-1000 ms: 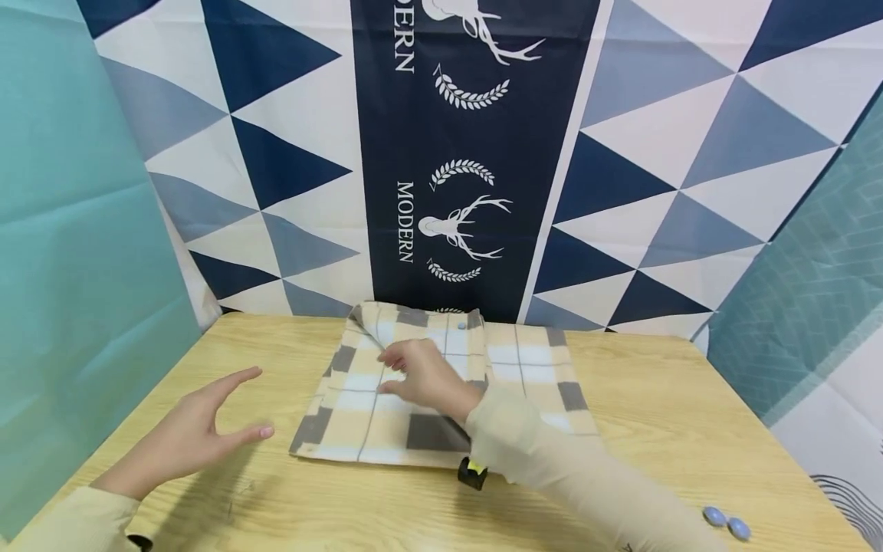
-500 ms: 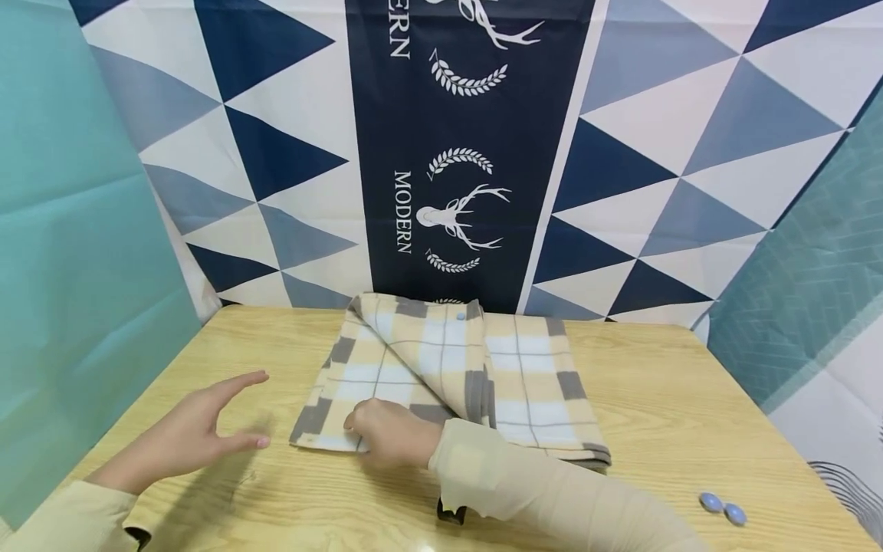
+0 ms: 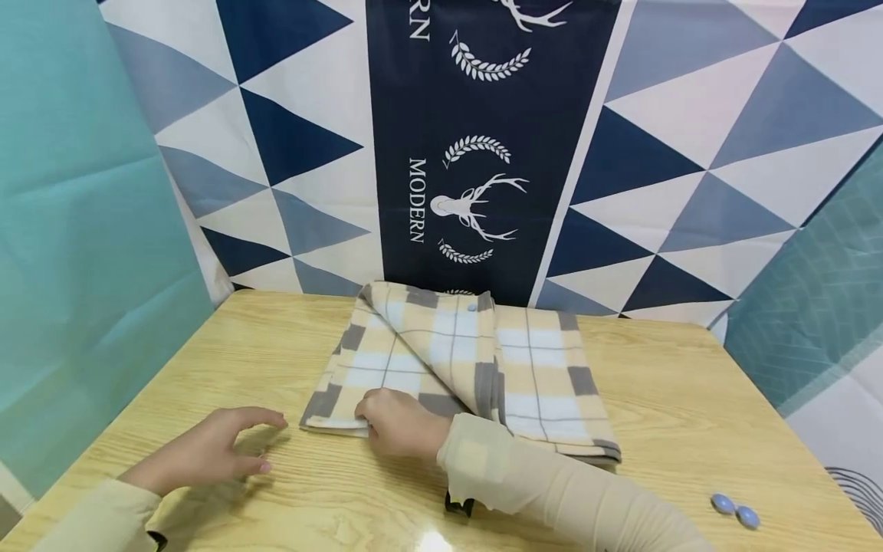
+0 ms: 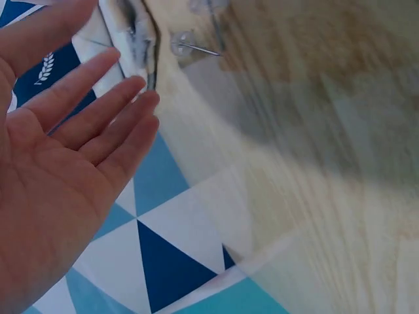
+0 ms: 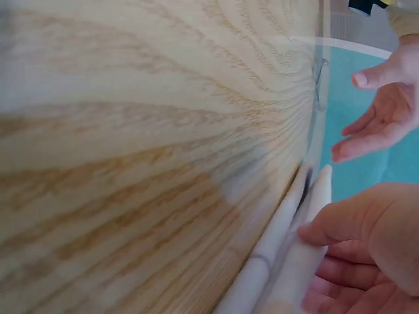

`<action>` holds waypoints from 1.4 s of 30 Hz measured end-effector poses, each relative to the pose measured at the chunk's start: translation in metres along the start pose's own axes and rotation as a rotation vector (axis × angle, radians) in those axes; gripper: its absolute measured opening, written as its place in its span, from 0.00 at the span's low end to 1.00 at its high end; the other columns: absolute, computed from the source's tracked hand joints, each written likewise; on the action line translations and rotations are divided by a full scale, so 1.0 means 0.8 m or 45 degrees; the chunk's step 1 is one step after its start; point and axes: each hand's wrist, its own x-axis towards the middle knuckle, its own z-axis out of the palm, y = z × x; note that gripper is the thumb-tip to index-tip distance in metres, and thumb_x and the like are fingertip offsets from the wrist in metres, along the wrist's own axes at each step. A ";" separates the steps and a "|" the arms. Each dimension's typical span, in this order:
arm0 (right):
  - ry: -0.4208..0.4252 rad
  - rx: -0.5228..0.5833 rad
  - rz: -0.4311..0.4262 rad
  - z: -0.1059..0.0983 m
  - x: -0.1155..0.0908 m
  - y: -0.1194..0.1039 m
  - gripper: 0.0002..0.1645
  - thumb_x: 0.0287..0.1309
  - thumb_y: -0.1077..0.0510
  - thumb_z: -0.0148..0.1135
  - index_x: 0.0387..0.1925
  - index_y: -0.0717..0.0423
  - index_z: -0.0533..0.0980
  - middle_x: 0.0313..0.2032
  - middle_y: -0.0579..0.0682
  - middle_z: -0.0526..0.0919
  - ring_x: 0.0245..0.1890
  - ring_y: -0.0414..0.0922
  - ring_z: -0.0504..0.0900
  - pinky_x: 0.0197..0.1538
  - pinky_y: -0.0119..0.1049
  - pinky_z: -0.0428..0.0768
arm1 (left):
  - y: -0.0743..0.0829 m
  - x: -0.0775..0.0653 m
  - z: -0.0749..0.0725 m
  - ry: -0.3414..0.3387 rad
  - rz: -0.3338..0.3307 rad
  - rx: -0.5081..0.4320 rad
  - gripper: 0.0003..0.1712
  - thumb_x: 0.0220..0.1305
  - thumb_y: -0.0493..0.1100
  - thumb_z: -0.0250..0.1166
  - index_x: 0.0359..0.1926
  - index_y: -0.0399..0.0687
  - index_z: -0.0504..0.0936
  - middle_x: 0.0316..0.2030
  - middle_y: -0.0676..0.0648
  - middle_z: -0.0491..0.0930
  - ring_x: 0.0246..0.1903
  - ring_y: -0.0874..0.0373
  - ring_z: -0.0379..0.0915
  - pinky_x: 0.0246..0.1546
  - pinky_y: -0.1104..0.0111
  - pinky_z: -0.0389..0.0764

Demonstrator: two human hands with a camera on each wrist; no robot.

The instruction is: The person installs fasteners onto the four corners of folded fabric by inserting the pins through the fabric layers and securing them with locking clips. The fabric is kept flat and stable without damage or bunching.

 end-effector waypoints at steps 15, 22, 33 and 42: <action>0.062 0.025 -0.018 0.000 0.001 0.009 0.19 0.47 0.75 0.53 0.15 0.51 0.63 0.19 0.42 0.63 0.24 0.36 0.56 0.27 0.23 0.56 | -0.007 -0.003 0.000 0.046 0.072 0.086 0.19 0.46 0.45 0.76 0.42 0.52 0.82 0.40 0.56 0.83 0.39 0.63 0.77 0.39 0.69 0.79; 0.067 0.046 -0.021 0.003 0.001 0.009 0.19 0.49 0.75 0.53 0.15 0.51 0.64 0.18 0.42 0.63 0.23 0.37 0.56 0.27 0.24 0.56 | -0.006 -0.006 0.002 0.022 0.030 0.043 0.19 0.46 0.47 0.76 0.40 0.51 0.81 0.38 0.57 0.82 0.36 0.66 0.75 0.36 0.70 0.77; 0.065 0.046 -0.018 0.007 0.000 0.009 0.17 0.51 0.74 0.53 0.16 0.53 0.70 0.19 0.43 0.69 0.23 0.37 0.57 0.28 0.25 0.57 | -0.004 -0.018 0.008 -0.044 -0.044 -0.103 0.15 0.43 0.43 0.77 0.28 0.52 0.77 0.28 0.58 0.77 0.27 0.74 0.65 0.27 0.74 0.72; 0.066 0.006 -0.001 0.006 0.001 0.002 0.17 0.57 0.67 0.60 0.15 0.52 0.69 0.19 0.43 0.74 0.22 0.34 0.61 0.29 0.23 0.60 | -0.011 -0.025 0.014 -0.067 -0.008 -0.120 0.11 0.47 0.34 0.73 0.24 0.49 0.78 0.22 0.60 0.74 0.23 0.76 0.63 0.21 0.76 0.70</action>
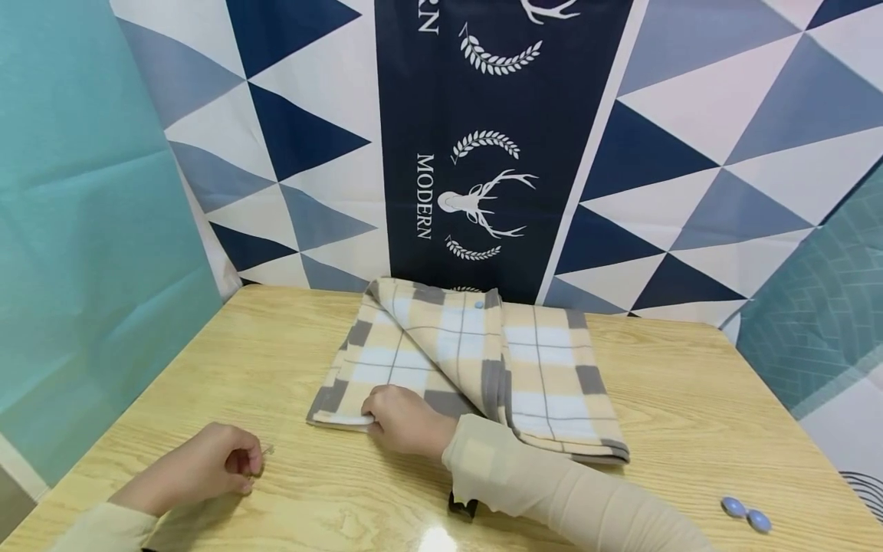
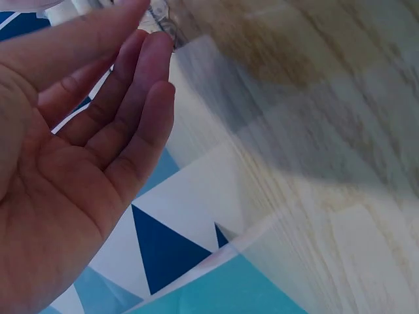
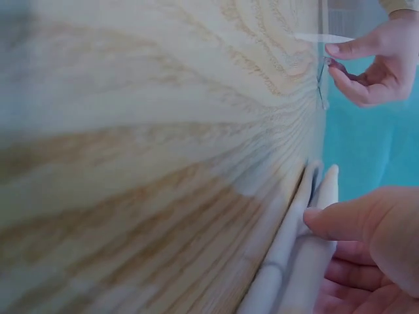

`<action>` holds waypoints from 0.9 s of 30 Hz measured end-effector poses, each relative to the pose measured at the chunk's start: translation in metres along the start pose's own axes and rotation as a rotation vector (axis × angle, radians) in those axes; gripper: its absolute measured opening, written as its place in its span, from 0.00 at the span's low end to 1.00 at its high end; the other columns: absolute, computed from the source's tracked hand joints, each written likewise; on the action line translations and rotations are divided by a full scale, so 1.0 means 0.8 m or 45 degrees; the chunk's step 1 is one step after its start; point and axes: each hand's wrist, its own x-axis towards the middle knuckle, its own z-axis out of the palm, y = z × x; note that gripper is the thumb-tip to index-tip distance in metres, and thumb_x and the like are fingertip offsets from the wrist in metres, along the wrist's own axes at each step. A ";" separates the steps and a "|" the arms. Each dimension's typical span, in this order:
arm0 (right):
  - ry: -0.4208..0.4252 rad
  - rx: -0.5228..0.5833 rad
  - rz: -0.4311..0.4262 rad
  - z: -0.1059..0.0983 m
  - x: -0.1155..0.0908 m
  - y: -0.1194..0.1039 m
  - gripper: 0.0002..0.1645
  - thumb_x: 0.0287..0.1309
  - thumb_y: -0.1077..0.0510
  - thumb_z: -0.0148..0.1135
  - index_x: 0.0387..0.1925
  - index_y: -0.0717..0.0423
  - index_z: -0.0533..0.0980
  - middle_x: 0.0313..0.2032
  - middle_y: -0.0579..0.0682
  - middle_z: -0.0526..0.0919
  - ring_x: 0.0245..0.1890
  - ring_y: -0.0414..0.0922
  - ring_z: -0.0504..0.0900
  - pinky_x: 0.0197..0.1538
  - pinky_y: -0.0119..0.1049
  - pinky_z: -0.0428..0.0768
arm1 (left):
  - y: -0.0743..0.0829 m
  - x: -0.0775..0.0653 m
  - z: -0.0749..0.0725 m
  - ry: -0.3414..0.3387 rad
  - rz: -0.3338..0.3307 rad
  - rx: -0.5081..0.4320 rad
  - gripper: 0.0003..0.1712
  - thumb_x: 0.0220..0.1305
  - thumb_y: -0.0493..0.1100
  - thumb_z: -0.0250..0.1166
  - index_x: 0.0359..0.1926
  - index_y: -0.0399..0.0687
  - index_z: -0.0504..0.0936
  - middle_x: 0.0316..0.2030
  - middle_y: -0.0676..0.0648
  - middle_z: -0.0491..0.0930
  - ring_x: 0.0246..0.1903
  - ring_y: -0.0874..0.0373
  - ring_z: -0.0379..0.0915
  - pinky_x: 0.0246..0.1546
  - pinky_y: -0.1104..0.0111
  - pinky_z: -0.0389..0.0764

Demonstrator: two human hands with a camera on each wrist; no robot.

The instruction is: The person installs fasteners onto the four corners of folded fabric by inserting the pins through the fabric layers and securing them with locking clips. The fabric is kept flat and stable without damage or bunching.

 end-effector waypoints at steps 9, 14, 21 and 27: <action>-0.001 -0.079 0.044 0.005 0.003 -0.003 0.13 0.58 0.64 0.61 0.19 0.52 0.75 0.23 0.44 0.78 0.22 0.32 0.66 0.28 0.19 0.66 | -0.002 0.002 0.004 -0.049 -0.010 -0.032 0.11 0.49 0.28 0.69 0.24 0.48 0.80 0.22 0.59 0.77 0.22 0.76 0.64 0.21 0.75 0.71; -0.007 -0.078 0.056 0.002 0.008 -0.003 0.16 0.58 0.64 0.61 0.16 0.52 0.71 0.20 0.44 0.75 0.21 0.34 0.61 0.26 0.21 0.62 | 0.002 0.005 0.002 -0.030 0.018 0.007 0.11 0.49 0.28 0.69 0.24 0.49 0.80 0.23 0.59 0.78 0.23 0.77 0.64 0.22 0.76 0.71; -0.003 -0.167 0.093 0.005 0.016 -0.007 0.16 0.60 0.59 0.62 0.17 0.51 0.75 0.21 0.45 0.78 0.21 0.33 0.69 0.27 0.21 0.71 | 0.003 0.006 0.003 -0.026 0.045 0.029 0.11 0.51 0.28 0.68 0.24 0.48 0.81 0.23 0.58 0.79 0.24 0.78 0.64 0.22 0.76 0.71; 0.046 0.003 0.170 0.003 0.017 -0.003 0.23 0.61 0.59 0.61 0.10 0.49 0.70 0.15 0.42 0.77 0.17 0.32 0.64 0.25 0.19 0.67 | 0.004 0.004 0.004 -0.038 0.069 0.008 0.07 0.53 0.32 0.69 0.26 0.47 0.82 0.24 0.52 0.82 0.25 0.78 0.66 0.23 0.76 0.73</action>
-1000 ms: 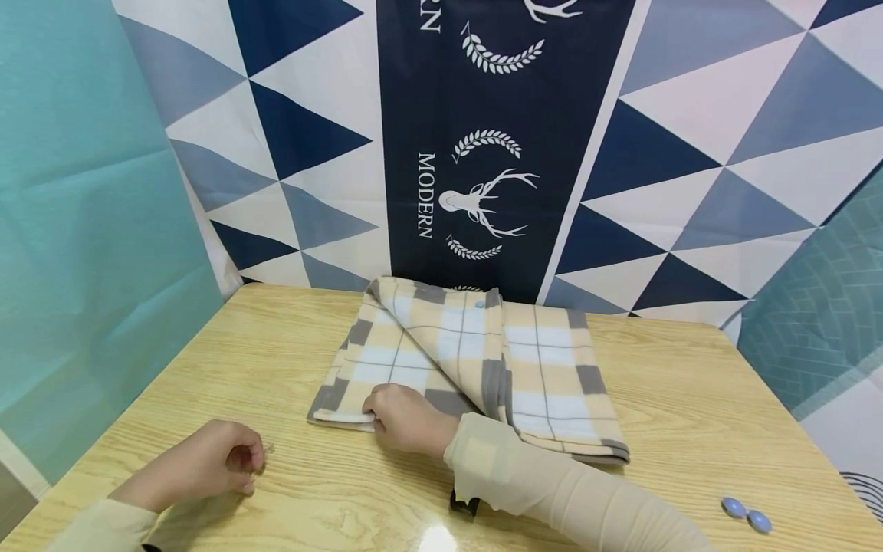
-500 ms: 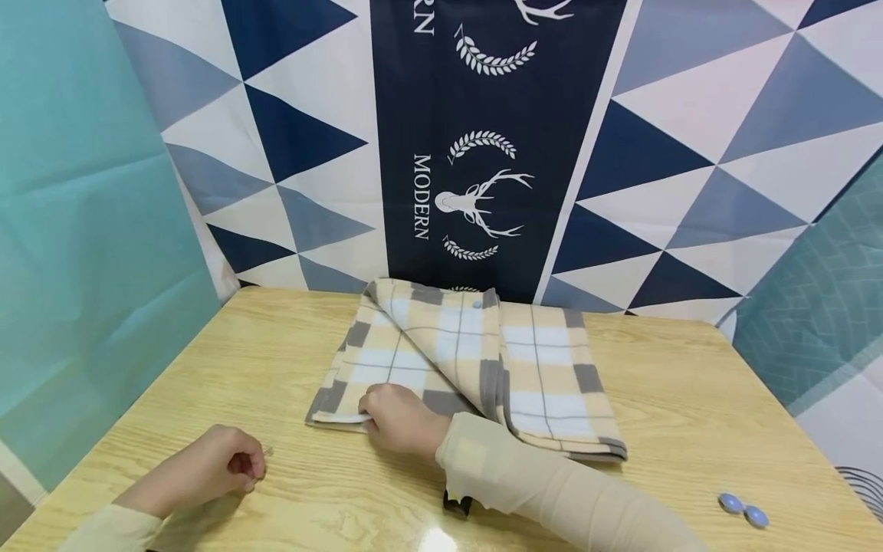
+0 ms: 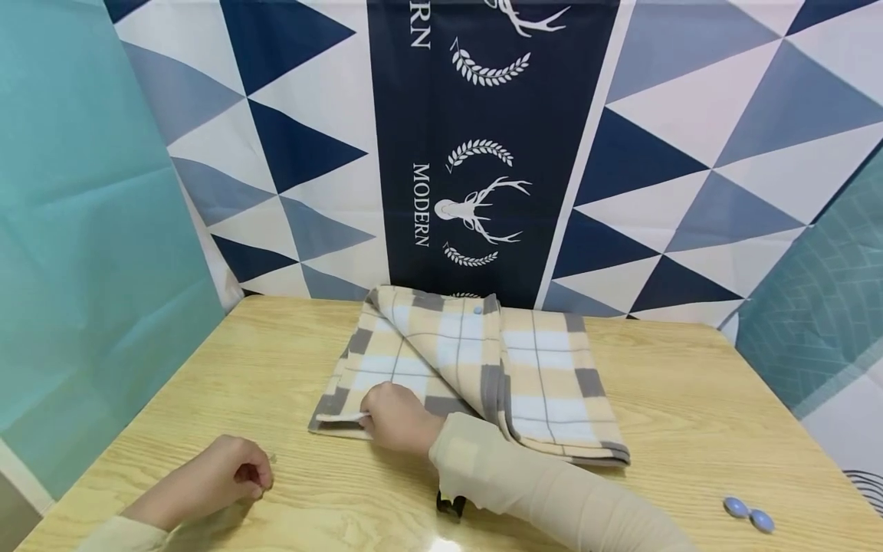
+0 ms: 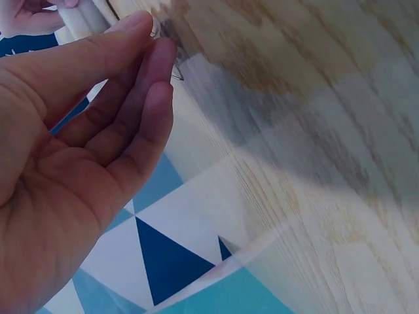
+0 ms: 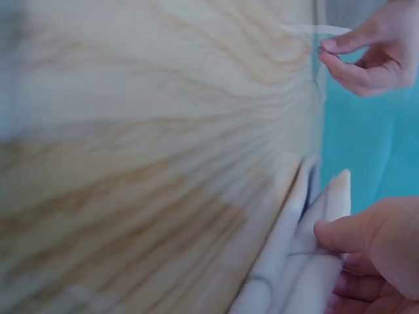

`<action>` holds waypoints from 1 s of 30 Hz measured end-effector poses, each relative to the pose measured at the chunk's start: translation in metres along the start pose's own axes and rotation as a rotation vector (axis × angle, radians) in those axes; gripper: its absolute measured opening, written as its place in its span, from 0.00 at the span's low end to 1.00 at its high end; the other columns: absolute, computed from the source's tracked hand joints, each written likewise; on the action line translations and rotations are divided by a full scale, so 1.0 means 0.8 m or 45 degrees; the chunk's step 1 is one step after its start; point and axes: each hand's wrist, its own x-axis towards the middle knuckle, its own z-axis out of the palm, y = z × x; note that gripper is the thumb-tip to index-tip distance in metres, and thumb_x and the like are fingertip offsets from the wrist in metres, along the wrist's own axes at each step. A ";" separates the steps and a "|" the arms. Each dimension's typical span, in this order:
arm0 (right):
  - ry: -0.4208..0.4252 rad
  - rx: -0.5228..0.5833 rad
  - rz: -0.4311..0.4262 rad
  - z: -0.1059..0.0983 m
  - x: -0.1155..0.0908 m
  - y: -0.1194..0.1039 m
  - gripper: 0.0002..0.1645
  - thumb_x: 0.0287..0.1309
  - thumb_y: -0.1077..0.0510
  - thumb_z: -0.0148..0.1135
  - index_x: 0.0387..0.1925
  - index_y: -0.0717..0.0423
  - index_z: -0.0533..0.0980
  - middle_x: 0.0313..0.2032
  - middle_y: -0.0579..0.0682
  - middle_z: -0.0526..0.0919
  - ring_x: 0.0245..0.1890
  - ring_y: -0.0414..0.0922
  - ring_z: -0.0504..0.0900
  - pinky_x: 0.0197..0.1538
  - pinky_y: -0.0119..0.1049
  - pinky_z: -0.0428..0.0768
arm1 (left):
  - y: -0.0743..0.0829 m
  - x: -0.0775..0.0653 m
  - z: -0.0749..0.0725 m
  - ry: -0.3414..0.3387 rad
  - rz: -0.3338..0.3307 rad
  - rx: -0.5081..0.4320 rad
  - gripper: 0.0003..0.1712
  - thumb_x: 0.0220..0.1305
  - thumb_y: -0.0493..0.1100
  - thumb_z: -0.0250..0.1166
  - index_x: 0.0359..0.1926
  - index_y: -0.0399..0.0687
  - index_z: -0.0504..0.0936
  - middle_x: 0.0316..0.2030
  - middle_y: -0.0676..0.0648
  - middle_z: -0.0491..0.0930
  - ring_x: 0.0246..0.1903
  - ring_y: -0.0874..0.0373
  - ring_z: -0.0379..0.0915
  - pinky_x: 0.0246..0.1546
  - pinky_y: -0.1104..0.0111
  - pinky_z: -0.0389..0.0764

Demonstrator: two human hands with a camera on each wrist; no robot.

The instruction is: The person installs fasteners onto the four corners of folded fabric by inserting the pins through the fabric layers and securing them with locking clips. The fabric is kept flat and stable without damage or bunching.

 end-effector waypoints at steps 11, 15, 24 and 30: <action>0.145 0.446 0.190 -0.027 0.011 0.025 0.11 0.59 0.65 0.58 0.27 0.58 0.85 0.15 0.44 0.77 0.16 0.33 0.63 0.24 0.21 0.63 | 0.025 0.028 -0.018 0.145 0.090 0.045 0.07 0.54 0.33 0.69 0.29 0.50 0.82 0.28 0.56 0.81 0.28 0.76 0.72 0.28 0.75 0.78; 0.153 0.543 0.256 -0.037 0.016 0.035 0.12 0.62 0.65 0.55 0.34 0.60 0.85 0.15 0.47 0.74 0.15 0.36 0.61 0.23 0.23 0.62 | 0.034 0.055 -0.023 0.179 0.154 0.092 0.06 0.55 0.33 0.68 0.29 0.49 0.82 0.28 0.56 0.80 0.29 0.75 0.72 0.29 0.75 0.79; 0.209 0.706 0.366 -0.048 0.022 0.049 0.13 0.63 0.64 0.54 0.42 0.60 0.83 0.32 0.56 0.86 0.23 0.37 0.69 0.31 0.25 0.69 | 0.037 0.120 -0.037 0.377 0.231 0.140 0.03 0.56 0.35 0.68 0.32 0.47 0.83 0.28 0.55 0.82 0.29 0.73 0.73 0.34 0.73 0.80; 0.261 0.769 0.402 -0.053 0.021 0.053 0.14 0.63 0.63 0.55 0.46 0.60 0.83 0.40 0.56 0.88 0.31 0.39 0.77 0.36 0.27 0.76 | 0.039 0.150 -0.044 0.458 0.234 0.128 0.02 0.56 0.35 0.68 0.32 0.45 0.84 0.29 0.54 0.83 0.29 0.71 0.75 0.37 0.71 0.81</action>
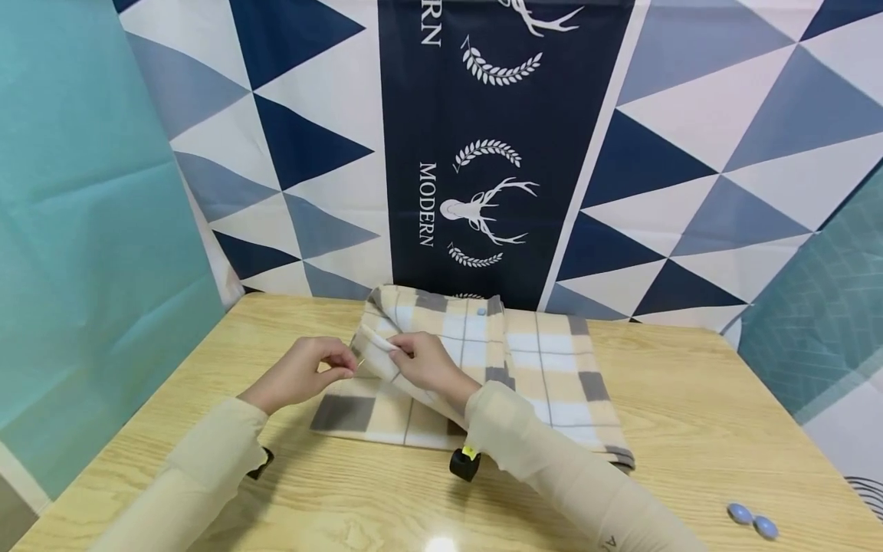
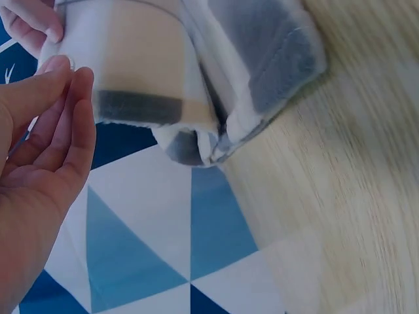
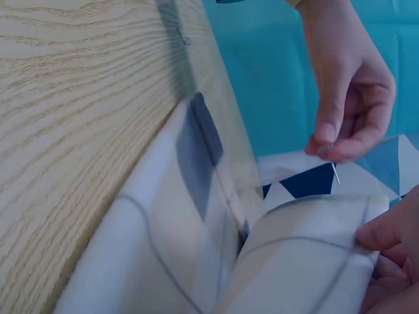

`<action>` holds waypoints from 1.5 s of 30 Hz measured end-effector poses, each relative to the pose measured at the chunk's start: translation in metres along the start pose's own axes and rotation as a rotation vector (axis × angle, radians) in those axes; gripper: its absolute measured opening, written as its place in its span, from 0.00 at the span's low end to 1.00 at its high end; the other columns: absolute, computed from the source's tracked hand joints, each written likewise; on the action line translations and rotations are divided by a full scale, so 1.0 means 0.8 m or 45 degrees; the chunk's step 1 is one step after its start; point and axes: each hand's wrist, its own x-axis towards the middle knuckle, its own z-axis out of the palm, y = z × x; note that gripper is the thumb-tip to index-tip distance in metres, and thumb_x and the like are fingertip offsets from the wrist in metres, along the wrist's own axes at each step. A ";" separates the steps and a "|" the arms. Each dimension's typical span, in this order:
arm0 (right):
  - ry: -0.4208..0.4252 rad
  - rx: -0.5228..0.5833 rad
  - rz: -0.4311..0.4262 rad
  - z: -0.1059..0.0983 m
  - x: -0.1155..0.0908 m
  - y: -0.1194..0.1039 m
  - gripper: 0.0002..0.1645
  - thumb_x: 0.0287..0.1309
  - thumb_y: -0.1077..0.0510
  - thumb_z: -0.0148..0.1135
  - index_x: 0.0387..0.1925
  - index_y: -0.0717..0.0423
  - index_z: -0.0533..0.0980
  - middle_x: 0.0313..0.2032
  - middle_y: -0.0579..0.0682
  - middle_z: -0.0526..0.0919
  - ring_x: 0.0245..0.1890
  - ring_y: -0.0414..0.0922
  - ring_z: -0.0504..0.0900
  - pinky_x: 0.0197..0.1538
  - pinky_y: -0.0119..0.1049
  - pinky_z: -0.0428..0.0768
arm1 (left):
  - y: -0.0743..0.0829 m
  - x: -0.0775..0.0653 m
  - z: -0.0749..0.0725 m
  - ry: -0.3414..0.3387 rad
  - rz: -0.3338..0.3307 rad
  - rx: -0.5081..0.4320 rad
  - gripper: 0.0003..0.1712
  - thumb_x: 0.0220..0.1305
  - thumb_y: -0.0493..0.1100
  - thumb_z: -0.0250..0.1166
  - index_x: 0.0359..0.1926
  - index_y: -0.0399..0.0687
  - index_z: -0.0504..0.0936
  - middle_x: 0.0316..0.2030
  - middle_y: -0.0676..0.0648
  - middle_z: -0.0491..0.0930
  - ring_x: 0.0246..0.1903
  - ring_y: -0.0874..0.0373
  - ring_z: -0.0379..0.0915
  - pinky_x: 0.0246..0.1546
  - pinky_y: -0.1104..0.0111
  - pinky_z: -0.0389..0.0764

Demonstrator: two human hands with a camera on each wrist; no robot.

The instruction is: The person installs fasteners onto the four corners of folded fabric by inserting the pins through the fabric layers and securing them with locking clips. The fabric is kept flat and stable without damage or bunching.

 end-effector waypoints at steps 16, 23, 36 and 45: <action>0.034 0.029 -0.044 -0.009 0.000 -0.006 0.14 0.62 0.64 0.56 0.46 0.61 0.82 0.39 0.57 0.88 0.31 0.37 0.79 0.36 0.25 0.77 | -0.001 0.017 -0.003 0.009 -0.099 -0.118 0.03 0.59 0.36 0.66 0.35 0.43 0.84 0.32 0.50 0.85 0.32 0.69 0.78 0.42 0.67 0.82; 0.056 0.016 -0.041 -0.012 0.002 -0.004 0.13 0.62 0.64 0.56 0.45 0.60 0.83 0.39 0.56 0.88 0.31 0.36 0.78 0.37 0.25 0.76 | 0.001 0.018 -0.002 0.002 -0.114 -0.157 0.03 0.59 0.36 0.66 0.35 0.42 0.84 0.32 0.50 0.85 0.32 0.69 0.77 0.43 0.69 0.82; 0.025 0.070 -0.044 -0.001 -0.002 -0.002 0.13 0.61 0.66 0.56 0.44 0.63 0.82 0.39 0.58 0.88 0.32 0.40 0.82 0.34 0.22 0.76 | 0.000 0.019 0.003 -0.002 -0.133 -0.157 0.03 0.59 0.36 0.66 0.34 0.42 0.84 0.30 0.51 0.85 0.31 0.70 0.76 0.42 0.69 0.81; 0.089 0.073 -0.110 -0.003 -0.008 -0.002 0.13 0.60 0.67 0.57 0.44 0.62 0.83 0.36 0.58 0.88 0.28 0.34 0.78 0.32 0.20 0.75 | 0.004 0.024 0.006 0.048 -0.172 -0.181 0.03 0.56 0.36 0.69 0.33 0.44 0.86 0.30 0.49 0.86 0.30 0.68 0.77 0.38 0.72 0.80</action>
